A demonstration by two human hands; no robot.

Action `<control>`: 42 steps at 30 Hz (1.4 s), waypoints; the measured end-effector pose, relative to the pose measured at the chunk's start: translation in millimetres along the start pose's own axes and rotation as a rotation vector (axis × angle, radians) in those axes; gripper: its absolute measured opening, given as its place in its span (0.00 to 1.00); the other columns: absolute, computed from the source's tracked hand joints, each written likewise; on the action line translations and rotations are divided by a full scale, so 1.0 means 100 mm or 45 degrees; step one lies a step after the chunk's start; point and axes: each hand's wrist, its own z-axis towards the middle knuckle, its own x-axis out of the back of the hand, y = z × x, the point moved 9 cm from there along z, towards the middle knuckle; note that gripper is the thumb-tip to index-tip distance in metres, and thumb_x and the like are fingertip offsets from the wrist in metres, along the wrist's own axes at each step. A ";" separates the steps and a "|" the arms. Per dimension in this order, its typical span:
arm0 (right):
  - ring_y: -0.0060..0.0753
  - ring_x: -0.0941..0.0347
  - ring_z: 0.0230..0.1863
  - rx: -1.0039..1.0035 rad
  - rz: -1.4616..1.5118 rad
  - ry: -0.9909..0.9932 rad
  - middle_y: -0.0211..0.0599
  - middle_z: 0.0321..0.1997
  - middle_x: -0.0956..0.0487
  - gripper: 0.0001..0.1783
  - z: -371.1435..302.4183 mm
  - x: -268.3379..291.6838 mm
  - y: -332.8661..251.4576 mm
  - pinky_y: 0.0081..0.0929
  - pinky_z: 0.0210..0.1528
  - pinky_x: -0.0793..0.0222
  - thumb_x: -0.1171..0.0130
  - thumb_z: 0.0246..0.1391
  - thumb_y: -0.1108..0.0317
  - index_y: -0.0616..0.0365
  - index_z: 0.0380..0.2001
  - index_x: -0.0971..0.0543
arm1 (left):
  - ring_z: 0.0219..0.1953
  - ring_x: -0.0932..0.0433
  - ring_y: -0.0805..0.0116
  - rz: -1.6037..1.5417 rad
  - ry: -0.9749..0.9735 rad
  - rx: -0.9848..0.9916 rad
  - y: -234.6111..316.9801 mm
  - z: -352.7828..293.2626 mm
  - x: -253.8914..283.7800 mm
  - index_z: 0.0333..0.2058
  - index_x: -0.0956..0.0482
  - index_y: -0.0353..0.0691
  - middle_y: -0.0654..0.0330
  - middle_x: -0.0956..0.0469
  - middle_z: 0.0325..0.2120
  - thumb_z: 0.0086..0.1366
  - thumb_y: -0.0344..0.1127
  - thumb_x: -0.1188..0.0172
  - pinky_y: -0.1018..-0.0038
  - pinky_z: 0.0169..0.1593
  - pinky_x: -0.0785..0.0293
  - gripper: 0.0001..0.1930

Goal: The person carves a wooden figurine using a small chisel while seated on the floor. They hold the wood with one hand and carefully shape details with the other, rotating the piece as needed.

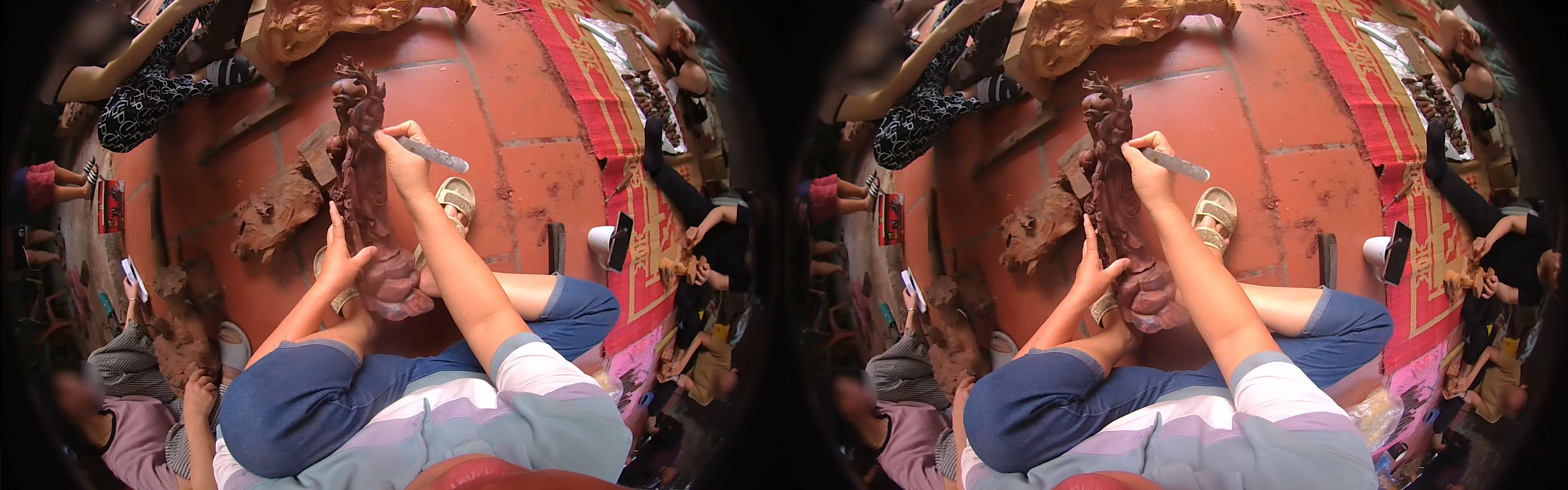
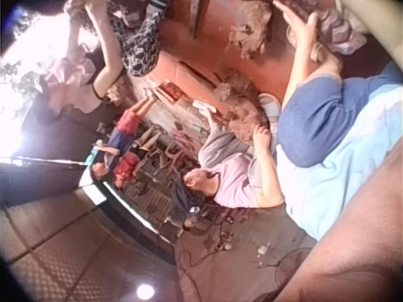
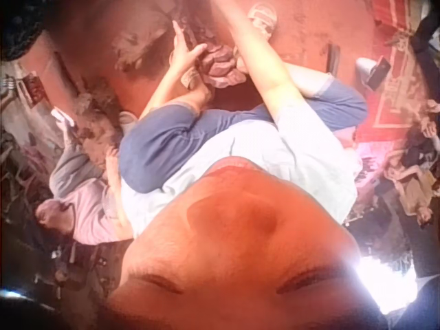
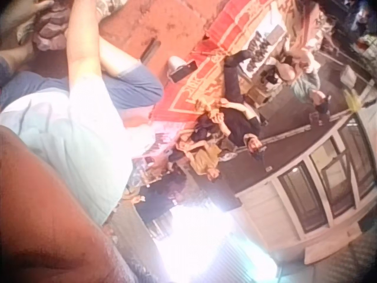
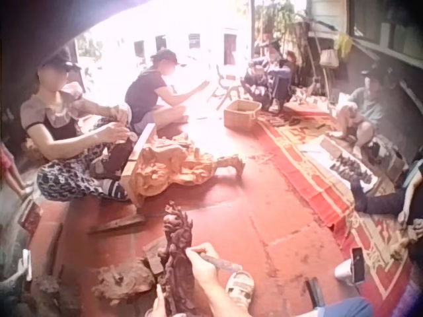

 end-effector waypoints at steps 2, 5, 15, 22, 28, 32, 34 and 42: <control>0.12 0.37 0.25 0.021 0.049 -0.043 0.22 0.22 0.28 0.08 0.00 0.04 0.06 0.17 0.28 0.39 0.36 0.46 0.74 0.56 0.21 0.26 | 0.66 0.46 0.45 0.045 0.006 -0.022 -0.02 0.01 -0.01 0.68 0.79 0.52 0.39 0.49 0.63 0.54 0.34 0.31 0.60 0.66 0.45 0.62; 0.12 0.37 0.25 -0.049 0.109 0.001 0.22 0.23 0.28 0.08 0.00 0.00 0.02 0.16 0.28 0.40 0.35 0.46 0.74 0.56 0.22 0.26 | 0.67 0.48 0.45 0.028 -0.016 0.043 0.02 -0.02 0.02 0.68 0.79 0.51 0.38 0.51 0.64 0.54 0.34 0.31 0.60 0.66 0.47 0.62; 0.11 0.38 0.24 0.015 0.111 0.018 0.21 0.22 0.29 0.08 -0.05 0.01 0.04 0.16 0.26 0.42 0.36 0.47 0.74 0.56 0.22 0.27 | 0.68 0.48 0.47 -0.014 -0.018 0.026 -0.01 -0.01 0.01 0.68 0.80 0.56 0.39 0.53 0.66 0.55 0.38 0.32 0.60 0.66 0.46 0.61; 0.11 0.38 0.24 0.005 0.070 -0.032 0.21 0.22 0.29 0.07 -0.03 0.00 -0.02 0.15 0.26 0.42 0.36 0.48 0.73 0.56 0.23 0.26 | 0.68 0.48 0.47 0.012 -0.014 0.032 0.02 -0.03 0.04 0.68 0.80 0.56 0.39 0.50 0.65 0.55 0.38 0.32 0.61 0.66 0.45 0.61; 0.11 0.38 0.23 0.003 -0.009 -0.112 0.21 0.21 0.29 0.08 -0.02 0.00 -0.04 0.15 0.26 0.42 0.37 0.48 0.74 0.56 0.22 0.27 | 0.66 0.46 0.47 0.011 -0.011 0.019 0.00 -0.03 0.00 0.68 0.79 0.53 0.40 0.50 0.64 0.54 0.35 0.31 0.62 0.66 0.46 0.62; 0.11 0.39 0.22 0.033 -0.010 -0.154 0.20 0.20 0.30 0.06 0.01 -0.02 -0.04 0.15 0.24 0.43 0.38 0.46 0.75 0.56 0.22 0.27 | 0.66 0.46 0.46 -0.011 -0.025 0.030 0.02 -0.03 0.02 0.68 0.79 0.53 0.39 0.52 0.65 0.54 0.36 0.31 0.61 0.66 0.47 0.62; 0.10 0.37 0.25 0.031 -0.088 -0.276 0.20 0.23 0.28 0.07 0.04 -0.02 -0.03 0.13 0.28 0.41 0.38 0.47 0.76 0.56 0.23 0.27 | 0.65 0.45 0.46 0.017 -0.015 -0.005 -0.01 0.00 -0.01 0.68 0.79 0.53 0.40 0.51 0.64 0.54 0.36 0.31 0.61 0.66 0.45 0.62; 0.12 0.37 0.22 0.123 -0.174 -0.334 0.22 0.19 0.29 0.05 0.08 -0.03 -0.09 0.17 0.24 0.42 0.40 0.44 0.77 0.57 0.21 0.26 | 0.66 0.45 0.46 -0.012 -0.018 -0.017 -0.04 0.01 0.01 0.68 0.80 0.53 0.40 0.51 0.64 0.54 0.36 0.31 0.60 0.66 0.46 0.62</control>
